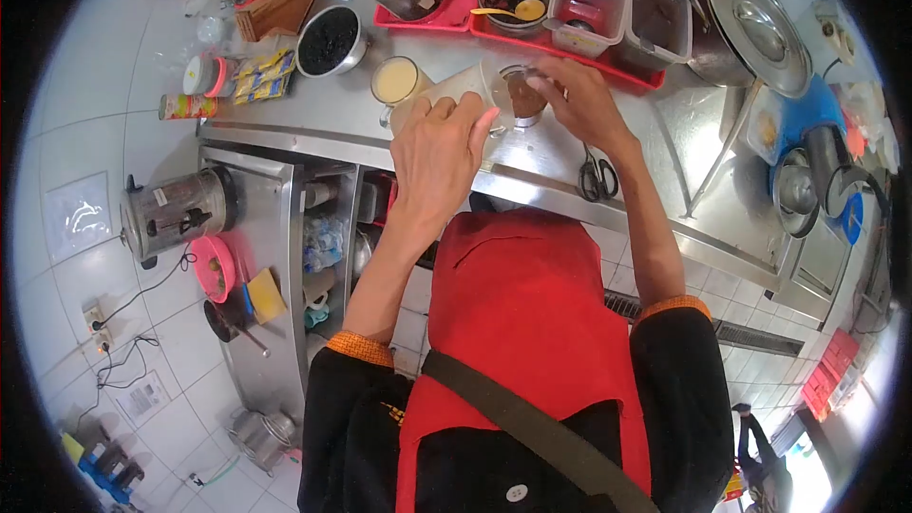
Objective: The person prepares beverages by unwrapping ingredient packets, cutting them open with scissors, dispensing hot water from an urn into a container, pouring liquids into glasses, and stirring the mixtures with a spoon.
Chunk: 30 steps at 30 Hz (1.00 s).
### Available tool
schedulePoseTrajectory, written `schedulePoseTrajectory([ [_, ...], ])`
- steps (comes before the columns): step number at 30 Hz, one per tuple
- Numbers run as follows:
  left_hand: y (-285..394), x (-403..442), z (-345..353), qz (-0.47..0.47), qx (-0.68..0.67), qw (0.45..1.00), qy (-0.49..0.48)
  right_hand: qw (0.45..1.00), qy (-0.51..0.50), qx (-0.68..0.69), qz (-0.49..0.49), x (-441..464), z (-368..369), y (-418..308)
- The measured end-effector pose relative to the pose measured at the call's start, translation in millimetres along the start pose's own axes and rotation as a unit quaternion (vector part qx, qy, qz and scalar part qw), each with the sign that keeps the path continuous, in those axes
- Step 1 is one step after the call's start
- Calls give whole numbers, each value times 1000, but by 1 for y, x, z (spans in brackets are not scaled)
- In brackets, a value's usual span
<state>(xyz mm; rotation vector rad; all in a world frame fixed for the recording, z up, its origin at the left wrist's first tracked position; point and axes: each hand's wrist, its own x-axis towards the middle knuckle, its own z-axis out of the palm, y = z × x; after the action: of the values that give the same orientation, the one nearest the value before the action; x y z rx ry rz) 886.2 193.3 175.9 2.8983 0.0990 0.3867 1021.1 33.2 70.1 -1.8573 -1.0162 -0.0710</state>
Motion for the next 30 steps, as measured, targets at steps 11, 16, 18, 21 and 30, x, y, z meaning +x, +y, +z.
schedulePoseTrajectory([
  [11, -1, -3, 3, -4, -10, 1000, 16, 997, 36, -25, 57, -1, -3, -12],
  [16, -4, -3, 3, 2, -25, 1000, 9, 998, 0, -29, 53, -9, 1, -22],
  [18, -7, -2, 4, 4, -32, 999, 26, 999, 11, -30, 32, -10, 3, -21],
  [21, -11, -6, 6, -4, -62, 997, 45, 994, 65, -38, 81, -11, 5, -25],
  [30, -46, -51, 7, -160, -302, 931, 126, 981, 78, -173, -40, -30, -9, -98],
])
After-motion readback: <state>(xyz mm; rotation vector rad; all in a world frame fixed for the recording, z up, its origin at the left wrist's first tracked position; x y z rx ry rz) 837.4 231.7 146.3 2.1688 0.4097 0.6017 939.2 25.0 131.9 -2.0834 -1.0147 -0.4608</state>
